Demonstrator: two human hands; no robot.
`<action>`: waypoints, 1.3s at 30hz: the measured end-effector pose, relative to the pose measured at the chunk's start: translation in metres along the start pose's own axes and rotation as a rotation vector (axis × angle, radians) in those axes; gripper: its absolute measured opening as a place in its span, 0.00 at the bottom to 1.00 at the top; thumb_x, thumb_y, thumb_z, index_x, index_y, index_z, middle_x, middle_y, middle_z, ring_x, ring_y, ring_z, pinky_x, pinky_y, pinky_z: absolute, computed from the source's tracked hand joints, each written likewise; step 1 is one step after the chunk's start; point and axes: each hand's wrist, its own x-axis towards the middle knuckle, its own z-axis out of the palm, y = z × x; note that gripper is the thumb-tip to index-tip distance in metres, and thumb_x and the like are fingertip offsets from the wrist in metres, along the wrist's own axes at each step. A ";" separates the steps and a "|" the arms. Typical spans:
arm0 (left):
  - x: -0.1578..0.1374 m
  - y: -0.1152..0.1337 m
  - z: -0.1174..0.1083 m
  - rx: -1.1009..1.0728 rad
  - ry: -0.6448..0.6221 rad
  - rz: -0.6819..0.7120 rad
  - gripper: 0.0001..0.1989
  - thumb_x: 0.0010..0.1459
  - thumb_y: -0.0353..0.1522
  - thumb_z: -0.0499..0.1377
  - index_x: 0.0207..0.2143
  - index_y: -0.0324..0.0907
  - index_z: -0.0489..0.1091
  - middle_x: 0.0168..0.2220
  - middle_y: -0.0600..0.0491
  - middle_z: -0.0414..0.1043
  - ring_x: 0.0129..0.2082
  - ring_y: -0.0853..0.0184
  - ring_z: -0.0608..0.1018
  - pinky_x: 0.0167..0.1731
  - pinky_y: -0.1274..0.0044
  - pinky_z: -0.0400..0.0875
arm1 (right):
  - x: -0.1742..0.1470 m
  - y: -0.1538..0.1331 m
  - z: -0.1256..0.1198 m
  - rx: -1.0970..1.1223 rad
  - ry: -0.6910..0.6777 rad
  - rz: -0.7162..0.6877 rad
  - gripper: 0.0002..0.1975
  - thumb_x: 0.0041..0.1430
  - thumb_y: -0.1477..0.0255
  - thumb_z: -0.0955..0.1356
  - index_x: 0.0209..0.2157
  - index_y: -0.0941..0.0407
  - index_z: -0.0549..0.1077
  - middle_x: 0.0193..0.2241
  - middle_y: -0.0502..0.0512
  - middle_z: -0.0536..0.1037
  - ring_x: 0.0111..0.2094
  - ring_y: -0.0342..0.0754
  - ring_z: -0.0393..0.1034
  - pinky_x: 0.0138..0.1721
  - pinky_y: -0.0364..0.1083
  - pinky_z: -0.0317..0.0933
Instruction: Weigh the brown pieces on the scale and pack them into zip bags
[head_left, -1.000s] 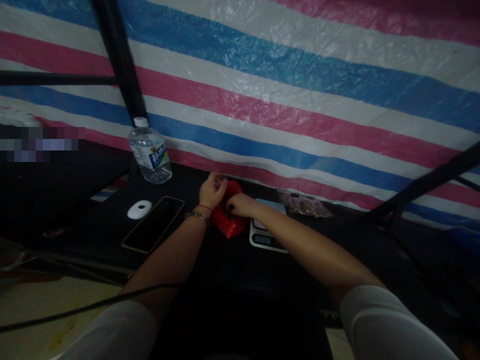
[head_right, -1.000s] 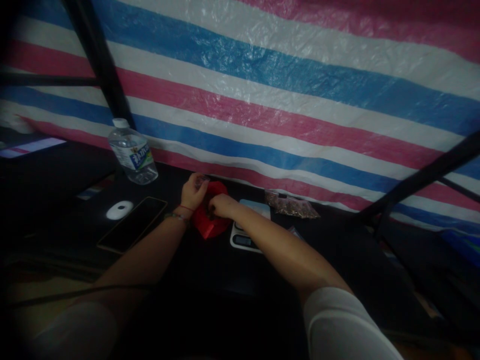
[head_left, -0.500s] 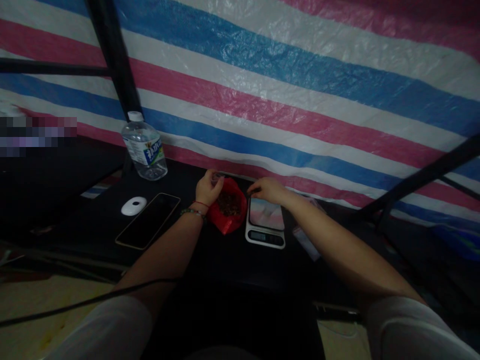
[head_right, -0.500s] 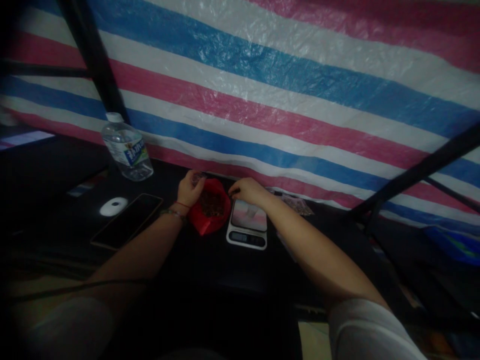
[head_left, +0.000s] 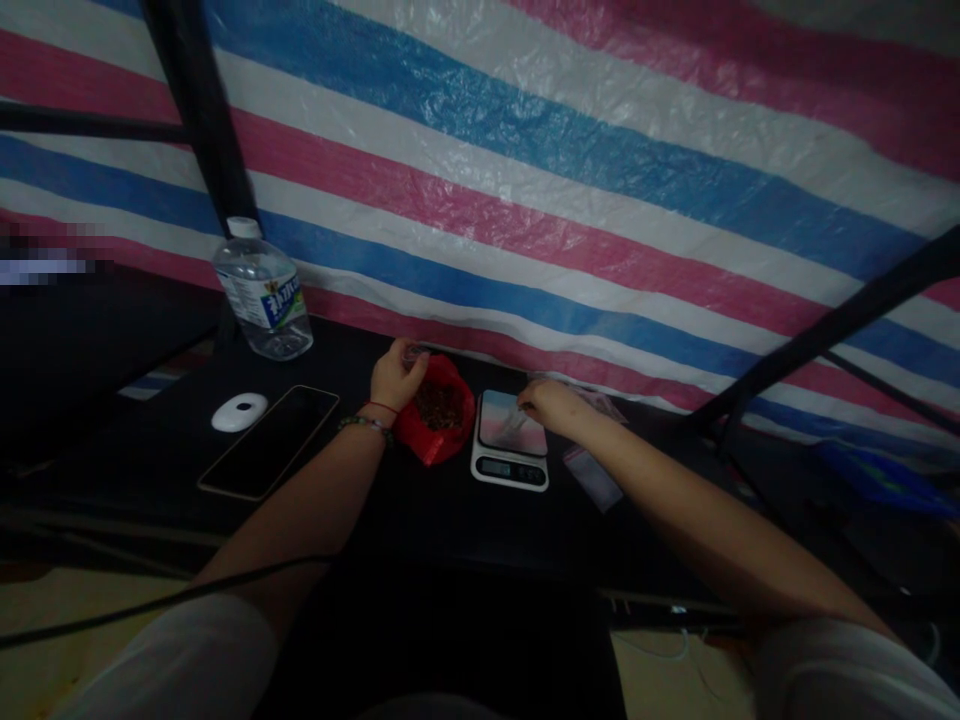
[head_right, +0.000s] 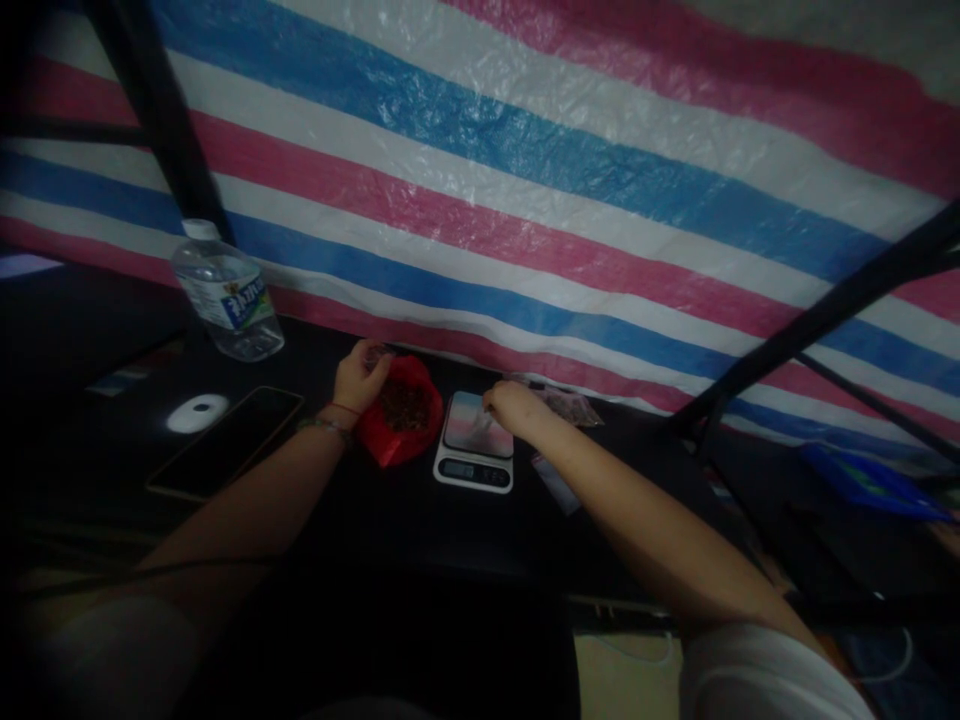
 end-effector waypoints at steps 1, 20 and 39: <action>0.000 0.000 0.000 -0.003 -0.003 0.001 0.17 0.55 0.41 0.56 0.42 0.40 0.69 0.35 0.47 0.76 0.33 0.61 0.78 0.35 0.73 0.71 | 0.001 0.000 0.000 0.008 -0.001 -0.001 0.12 0.56 0.79 0.65 0.39 0.59 0.78 0.39 0.59 0.79 0.41 0.50 0.73 0.44 0.45 0.62; 0.000 0.002 -0.001 0.015 -0.005 0.022 0.17 0.55 0.41 0.54 0.42 0.39 0.69 0.34 0.47 0.75 0.34 0.61 0.78 0.36 0.73 0.71 | 0.008 -0.001 -0.005 0.159 -0.006 0.046 0.15 0.51 0.78 0.69 0.43 0.58 0.75 0.38 0.57 0.80 0.37 0.48 0.74 0.38 0.42 0.61; 0.002 -0.004 0.002 0.007 -0.012 0.012 0.17 0.56 0.41 0.55 0.43 0.39 0.69 0.36 0.46 0.76 0.36 0.60 0.78 0.37 0.72 0.71 | -0.019 0.010 -0.009 0.349 -0.070 0.111 0.08 0.54 0.73 0.66 0.33 0.57 0.78 0.30 0.52 0.80 0.30 0.44 0.72 0.32 0.41 0.59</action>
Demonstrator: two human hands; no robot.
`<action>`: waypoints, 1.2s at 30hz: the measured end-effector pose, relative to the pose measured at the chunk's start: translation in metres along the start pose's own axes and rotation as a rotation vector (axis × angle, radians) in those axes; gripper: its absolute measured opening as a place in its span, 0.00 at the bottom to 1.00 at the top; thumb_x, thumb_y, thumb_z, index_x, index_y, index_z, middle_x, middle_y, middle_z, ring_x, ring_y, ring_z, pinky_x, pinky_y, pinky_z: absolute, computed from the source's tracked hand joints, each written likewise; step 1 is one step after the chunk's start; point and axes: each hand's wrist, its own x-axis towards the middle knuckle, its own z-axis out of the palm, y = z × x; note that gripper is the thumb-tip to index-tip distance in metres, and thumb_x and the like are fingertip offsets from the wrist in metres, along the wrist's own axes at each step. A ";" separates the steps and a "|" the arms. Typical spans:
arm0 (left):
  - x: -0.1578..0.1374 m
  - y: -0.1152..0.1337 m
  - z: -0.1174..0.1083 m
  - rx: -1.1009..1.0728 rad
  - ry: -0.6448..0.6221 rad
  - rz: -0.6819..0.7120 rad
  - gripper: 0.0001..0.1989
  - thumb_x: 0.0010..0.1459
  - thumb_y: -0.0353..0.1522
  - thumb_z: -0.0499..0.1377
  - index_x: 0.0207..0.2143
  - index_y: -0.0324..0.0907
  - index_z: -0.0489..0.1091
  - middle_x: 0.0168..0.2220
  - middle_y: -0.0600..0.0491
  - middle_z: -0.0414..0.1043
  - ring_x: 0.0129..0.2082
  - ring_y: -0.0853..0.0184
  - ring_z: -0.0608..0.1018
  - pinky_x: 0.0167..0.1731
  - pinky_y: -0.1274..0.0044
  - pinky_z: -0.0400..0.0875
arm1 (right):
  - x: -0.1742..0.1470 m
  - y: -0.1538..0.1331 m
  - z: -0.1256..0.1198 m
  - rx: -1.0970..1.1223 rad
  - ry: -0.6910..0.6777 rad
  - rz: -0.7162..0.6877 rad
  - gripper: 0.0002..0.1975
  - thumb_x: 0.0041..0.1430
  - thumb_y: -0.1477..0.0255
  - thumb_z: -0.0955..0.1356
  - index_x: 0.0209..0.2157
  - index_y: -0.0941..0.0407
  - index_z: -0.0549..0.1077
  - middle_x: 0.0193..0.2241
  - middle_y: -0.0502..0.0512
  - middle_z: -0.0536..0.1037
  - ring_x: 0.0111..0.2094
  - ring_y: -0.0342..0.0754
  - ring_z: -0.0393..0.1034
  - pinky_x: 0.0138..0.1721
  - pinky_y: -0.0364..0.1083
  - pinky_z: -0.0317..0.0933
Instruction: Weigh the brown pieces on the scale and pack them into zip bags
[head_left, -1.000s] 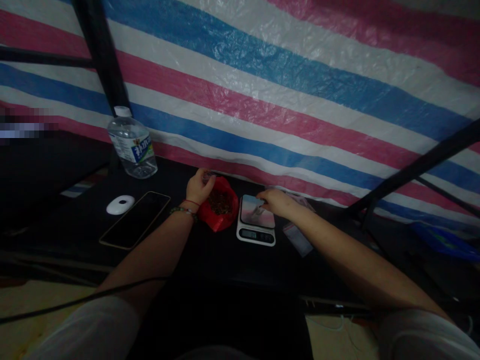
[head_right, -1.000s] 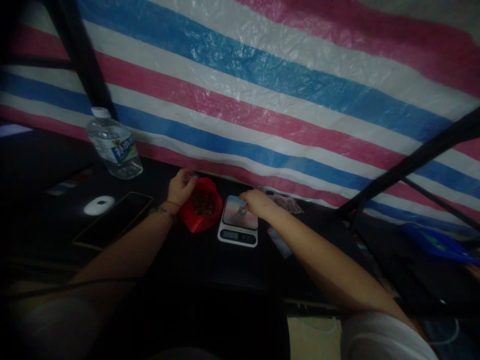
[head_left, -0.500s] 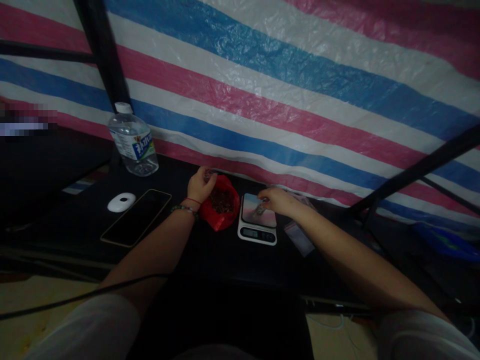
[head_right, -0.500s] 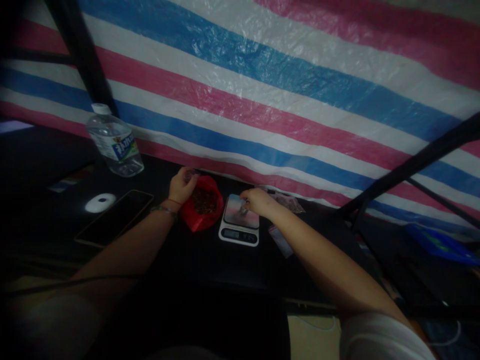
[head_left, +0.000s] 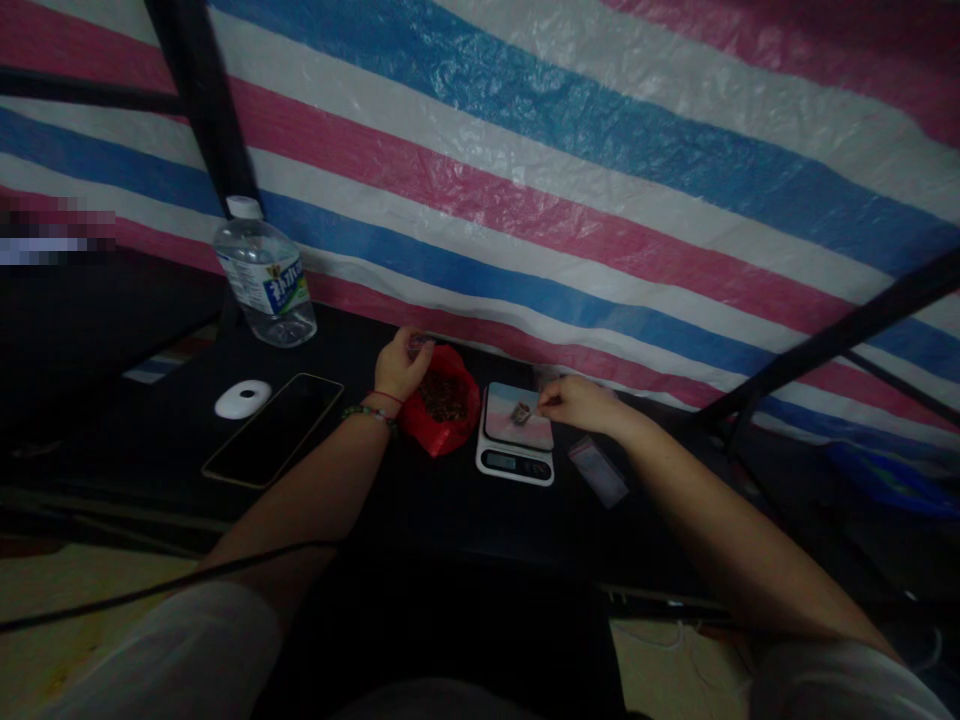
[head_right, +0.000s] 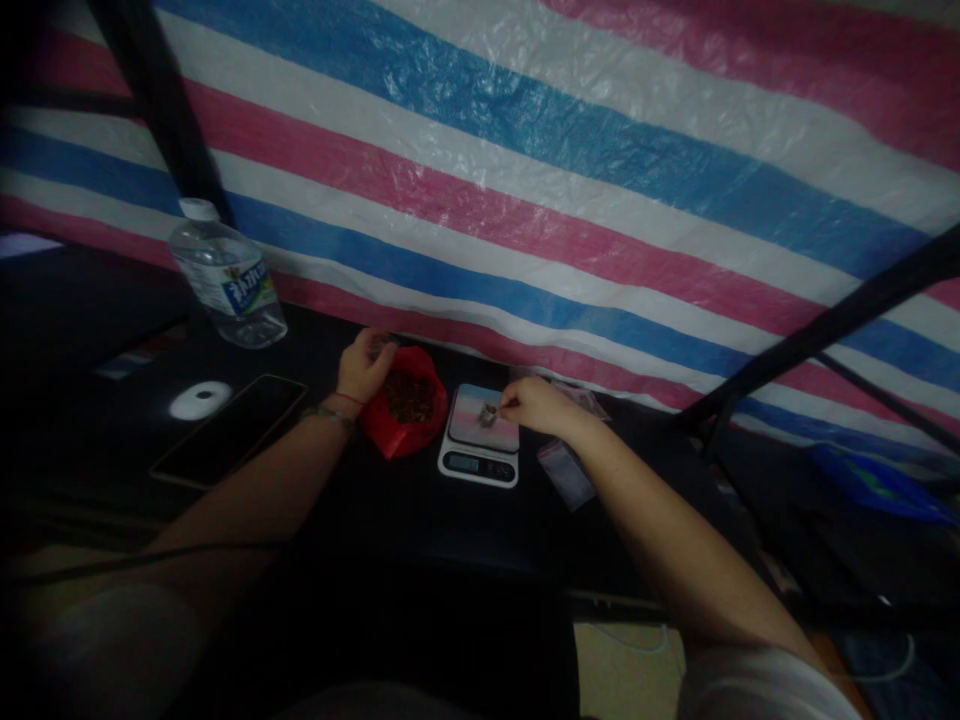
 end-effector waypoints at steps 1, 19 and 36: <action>0.000 0.000 0.000 -0.001 -0.001 0.002 0.17 0.56 0.41 0.55 0.43 0.39 0.69 0.36 0.46 0.75 0.36 0.60 0.78 0.36 0.72 0.71 | -0.007 -0.004 0.005 0.011 -0.075 -0.011 0.08 0.54 0.72 0.67 0.33 0.56 0.78 0.28 0.51 0.79 0.28 0.44 0.71 0.31 0.41 0.59; -0.001 -0.001 0.001 0.001 0.025 0.008 0.17 0.56 0.41 0.55 0.42 0.39 0.69 0.36 0.46 0.76 0.35 0.61 0.78 0.38 0.72 0.71 | -0.039 -0.006 0.039 -0.096 0.000 -0.007 0.08 0.54 0.76 0.65 0.32 0.55 0.77 0.29 0.53 0.79 0.29 0.45 0.73 0.33 0.41 0.60; -0.001 -0.002 0.003 0.021 0.018 0.018 0.17 0.56 0.41 0.55 0.43 0.39 0.69 0.37 0.46 0.75 0.36 0.61 0.78 0.37 0.73 0.71 | -0.030 -0.005 0.033 -0.074 0.114 0.049 0.08 0.57 0.71 0.66 0.34 0.55 0.78 0.30 0.53 0.80 0.30 0.45 0.73 0.31 0.42 0.58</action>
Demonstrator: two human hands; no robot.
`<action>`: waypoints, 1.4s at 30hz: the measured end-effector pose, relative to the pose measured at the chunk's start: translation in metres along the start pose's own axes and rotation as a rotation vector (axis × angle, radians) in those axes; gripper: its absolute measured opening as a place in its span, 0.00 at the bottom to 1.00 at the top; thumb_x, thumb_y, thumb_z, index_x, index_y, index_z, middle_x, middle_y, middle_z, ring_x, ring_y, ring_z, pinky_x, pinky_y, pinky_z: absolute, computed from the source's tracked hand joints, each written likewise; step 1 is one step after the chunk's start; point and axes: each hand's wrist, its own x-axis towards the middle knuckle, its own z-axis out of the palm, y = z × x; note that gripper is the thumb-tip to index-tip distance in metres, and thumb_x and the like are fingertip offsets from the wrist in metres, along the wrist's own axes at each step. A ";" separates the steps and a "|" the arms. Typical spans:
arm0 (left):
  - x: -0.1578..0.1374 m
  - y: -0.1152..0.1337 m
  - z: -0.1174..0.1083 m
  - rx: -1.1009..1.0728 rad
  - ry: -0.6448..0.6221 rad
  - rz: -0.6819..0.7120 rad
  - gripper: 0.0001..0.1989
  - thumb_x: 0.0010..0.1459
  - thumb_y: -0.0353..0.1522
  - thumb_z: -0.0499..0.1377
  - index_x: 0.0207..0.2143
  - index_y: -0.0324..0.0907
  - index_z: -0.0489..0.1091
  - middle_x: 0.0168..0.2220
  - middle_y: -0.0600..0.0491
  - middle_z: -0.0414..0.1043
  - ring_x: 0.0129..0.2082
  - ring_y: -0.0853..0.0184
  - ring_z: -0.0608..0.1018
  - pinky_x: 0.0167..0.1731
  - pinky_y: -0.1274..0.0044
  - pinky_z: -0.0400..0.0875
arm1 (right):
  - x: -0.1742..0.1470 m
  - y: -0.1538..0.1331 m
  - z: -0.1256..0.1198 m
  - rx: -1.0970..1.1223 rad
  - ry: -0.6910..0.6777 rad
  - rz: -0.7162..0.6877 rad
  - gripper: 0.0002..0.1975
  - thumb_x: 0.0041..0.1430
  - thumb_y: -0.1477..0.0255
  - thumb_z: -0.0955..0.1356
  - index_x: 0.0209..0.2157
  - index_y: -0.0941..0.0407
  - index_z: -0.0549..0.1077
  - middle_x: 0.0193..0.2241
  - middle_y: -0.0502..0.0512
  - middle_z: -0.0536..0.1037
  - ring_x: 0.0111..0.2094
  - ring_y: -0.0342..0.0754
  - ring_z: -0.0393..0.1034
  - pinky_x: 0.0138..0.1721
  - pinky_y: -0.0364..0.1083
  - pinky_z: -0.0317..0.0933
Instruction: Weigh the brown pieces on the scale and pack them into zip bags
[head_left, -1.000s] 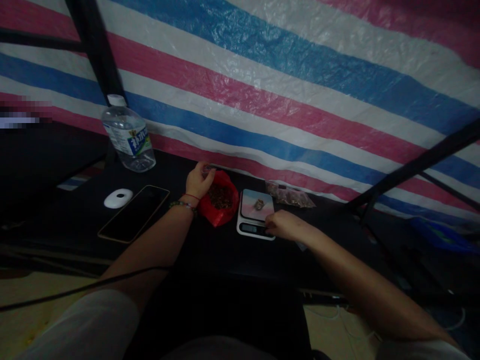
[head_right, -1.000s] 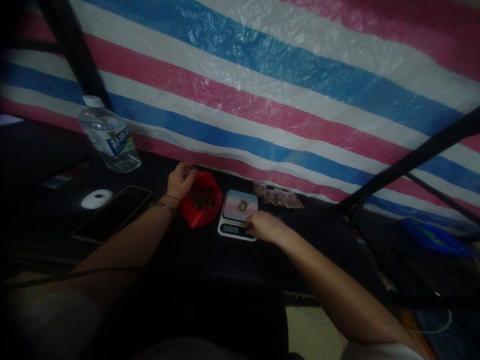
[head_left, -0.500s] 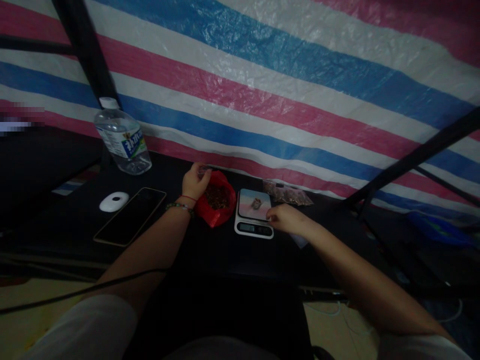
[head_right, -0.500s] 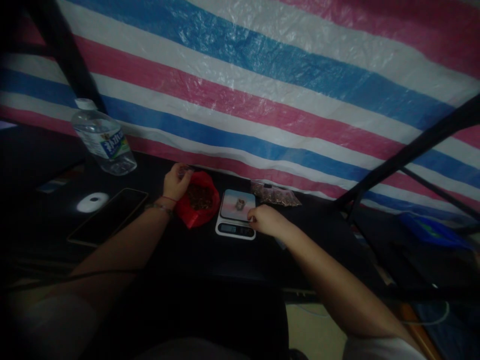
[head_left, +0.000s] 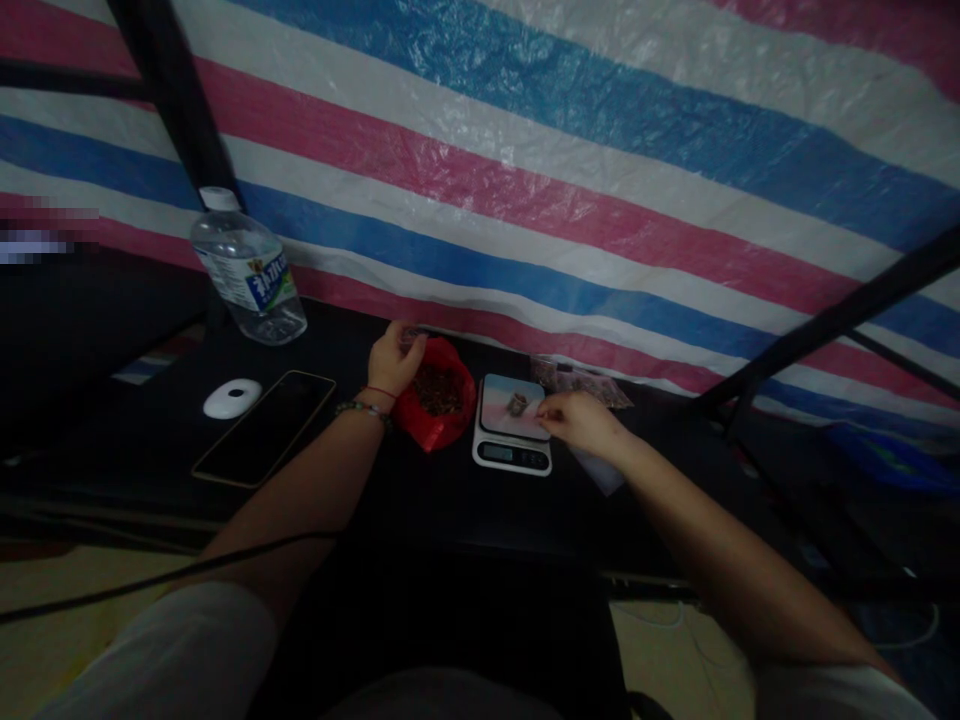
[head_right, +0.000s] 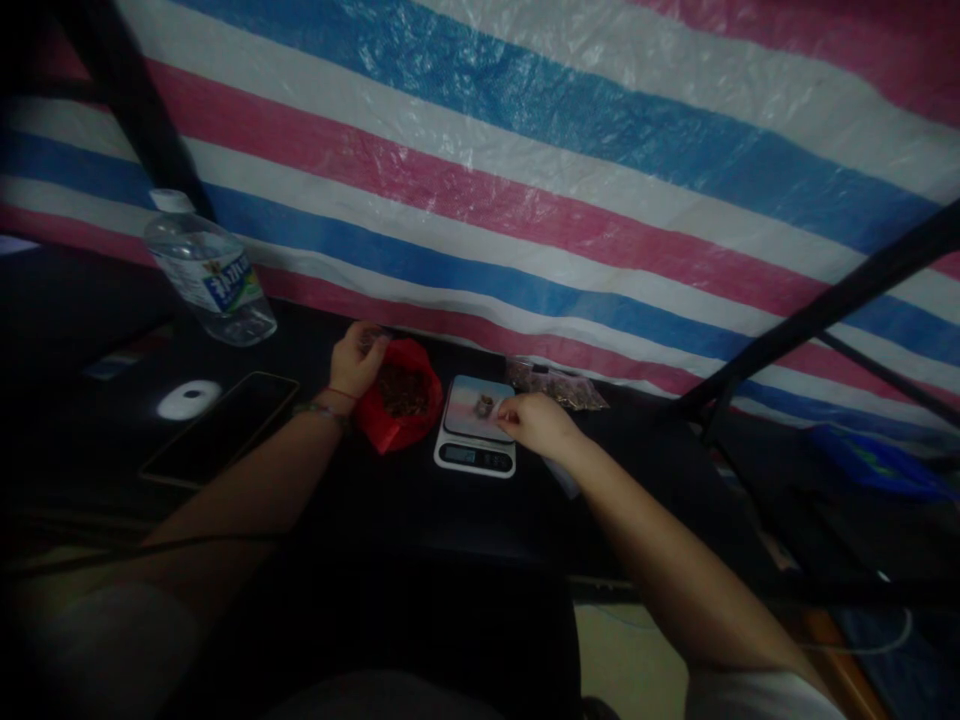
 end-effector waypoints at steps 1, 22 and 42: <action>0.000 0.000 0.000 -0.002 -0.001 0.001 0.17 0.56 0.41 0.55 0.43 0.39 0.69 0.37 0.46 0.75 0.36 0.61 0.78 0.38 0.73 0.71 | 0.006 0.001 -0.005 0.005 0.071 0.022 0.09 0.58 0.71 0.66 0.36 0.55 0.78 0.30 0.53 0.80 0.30 0.45 0.72 0.31 0.42 0.58; 0.000 0.000 0.000 -0.049 -0.023 -0.030 0.17 0.56 0.41 0.55 0.43 0.40 0.68 0.37 0.47 0.75 0.37 0.62 0.78 0.39 0.72 0.72 | 0.041 0.035 -0.014 0.397 0.375 0.180 0.16 0.53 0.66 0.69 0.42 0.58 0.75 0.36 0.57 0.79 0.32 0.47 0.72 0.34 0.45 0.65; -0.001 0.003 -0.005 -0.066 -0.017 0.048 0.17 0.56 0.40 0.55 0.44 0.39 0.67 0.35 0.48 0.74 0.34 0.63 0.77 0.36 0.74 0.70 | 0.103 -0.095 0.018 0.109 0.049 -0.357 0.14 0.56 0.80 0.65 0.44 0.59 0.75 0.43 0.59 0.76 0.44 0.48 0.70 0.48 0.46 0.60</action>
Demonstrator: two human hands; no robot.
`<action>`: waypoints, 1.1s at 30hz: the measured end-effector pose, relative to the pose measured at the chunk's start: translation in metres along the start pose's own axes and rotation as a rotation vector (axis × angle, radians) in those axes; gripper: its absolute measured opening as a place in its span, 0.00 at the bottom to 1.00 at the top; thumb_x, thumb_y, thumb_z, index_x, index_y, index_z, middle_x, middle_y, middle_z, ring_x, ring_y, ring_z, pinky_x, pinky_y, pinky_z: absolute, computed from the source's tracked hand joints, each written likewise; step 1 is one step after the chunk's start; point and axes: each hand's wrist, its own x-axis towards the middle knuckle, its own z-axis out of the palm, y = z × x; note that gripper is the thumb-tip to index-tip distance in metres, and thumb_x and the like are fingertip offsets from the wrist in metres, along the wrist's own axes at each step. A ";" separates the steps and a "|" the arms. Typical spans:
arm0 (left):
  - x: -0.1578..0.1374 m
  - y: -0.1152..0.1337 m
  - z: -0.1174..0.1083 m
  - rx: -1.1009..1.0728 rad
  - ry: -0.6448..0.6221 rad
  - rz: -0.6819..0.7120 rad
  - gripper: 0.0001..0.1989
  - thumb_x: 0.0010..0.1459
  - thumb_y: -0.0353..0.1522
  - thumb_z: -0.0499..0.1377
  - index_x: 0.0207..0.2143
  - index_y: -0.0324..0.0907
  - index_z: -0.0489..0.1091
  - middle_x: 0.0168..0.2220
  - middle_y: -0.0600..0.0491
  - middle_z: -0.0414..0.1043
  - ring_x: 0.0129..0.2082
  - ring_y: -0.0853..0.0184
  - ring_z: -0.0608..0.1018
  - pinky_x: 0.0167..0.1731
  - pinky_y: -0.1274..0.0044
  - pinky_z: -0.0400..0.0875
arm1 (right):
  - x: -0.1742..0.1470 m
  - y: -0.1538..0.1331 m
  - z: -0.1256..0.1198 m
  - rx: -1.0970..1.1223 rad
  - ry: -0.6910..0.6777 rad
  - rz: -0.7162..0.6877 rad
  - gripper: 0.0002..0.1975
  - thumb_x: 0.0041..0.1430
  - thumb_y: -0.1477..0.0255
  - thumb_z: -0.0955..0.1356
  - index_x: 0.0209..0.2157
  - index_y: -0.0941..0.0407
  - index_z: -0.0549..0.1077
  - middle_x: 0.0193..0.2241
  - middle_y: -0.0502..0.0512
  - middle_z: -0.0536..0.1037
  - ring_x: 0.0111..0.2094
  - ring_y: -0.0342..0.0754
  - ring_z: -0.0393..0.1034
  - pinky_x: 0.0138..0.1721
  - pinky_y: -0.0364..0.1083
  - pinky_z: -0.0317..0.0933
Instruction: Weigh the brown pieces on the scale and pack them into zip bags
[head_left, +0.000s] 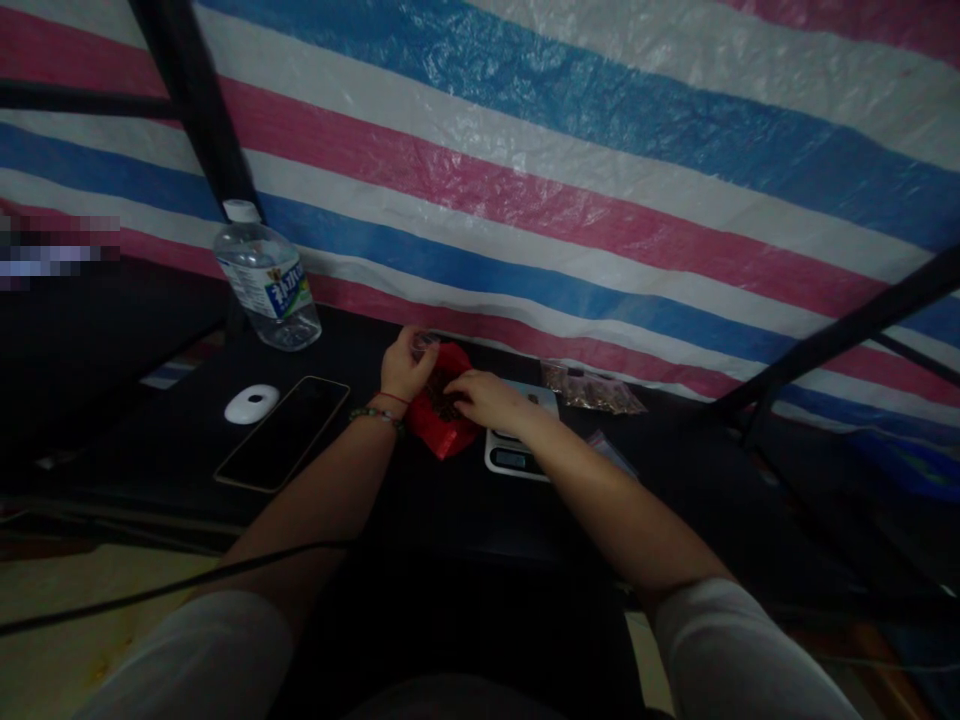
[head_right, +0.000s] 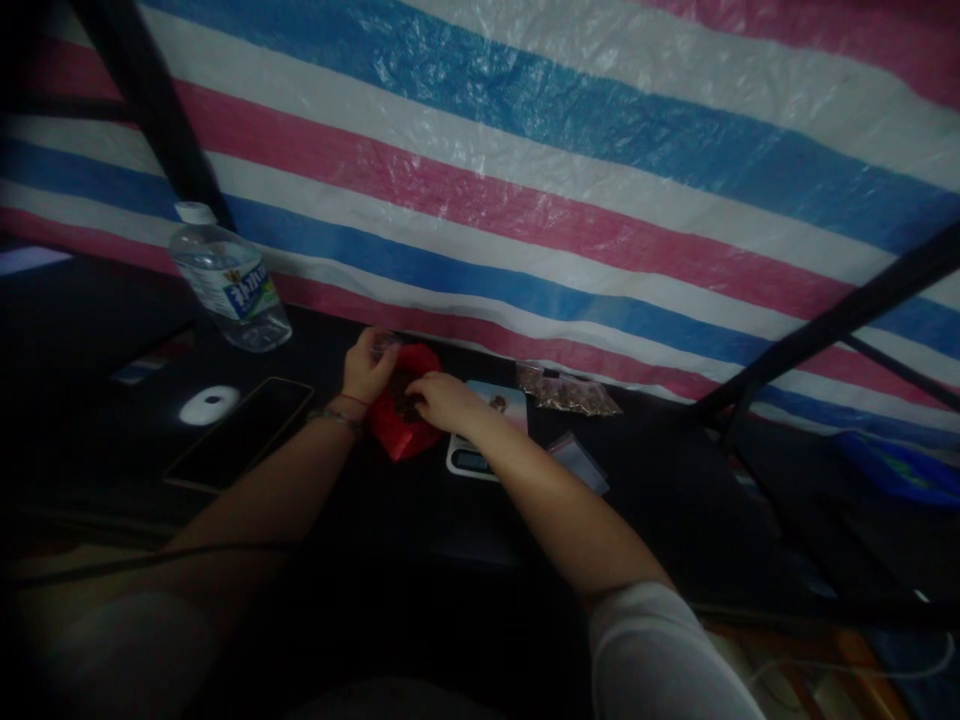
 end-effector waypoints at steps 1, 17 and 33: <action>0.000 0.000 0.000 -0.004 0.002 0.003 0.17 0.56 0.40 0.54 0.44 0.39 0.67 0.35 0.48 0.74 0.34 0.63 0.77 0.37 0.74 0.70 | 0.008 -0.001 0.003 -0.019 -0.051 0.003 0.15 0.55 0.80 0.65 0.45 0.59 0.75 0.43 0.60 0.76 0.44 0.48 0.70 0.47 0.46 0.61; 0.000 -0.002 0.001 -0.008 0.015 -0.008 0.17 0.56 0.41 0.55 0.43 0.40 0.67 0.33 0.50 0.73 0.32 0.64 0.76 0.33 0.75 0.68 | 0.006 -0.015 -0.010 -0.286 -0.478 0.159 0.15 0.50 0.80 0.65 0.41 0.61 0.76 0.39 0.63 0.79 0.37 0.51 0.74 0.31 0.42 0.62; 0.004 -0.010 -0.001 -0.043 0.139 -0.113 0.16 0.57 0.41 0.54 0.42 0.39 0.69 0.35 0.48 0.75 0.34 0.62 0.77 0.36 0.74 0.70 | -0.004 0.003 -0.053 -0.179 -0.116 0.003 0.13 0.51 0.80 0.64 0.34 0.57 0.79 0.35 0.56 0.80 0.36 0.47 0.72 0.40 0.43 0.60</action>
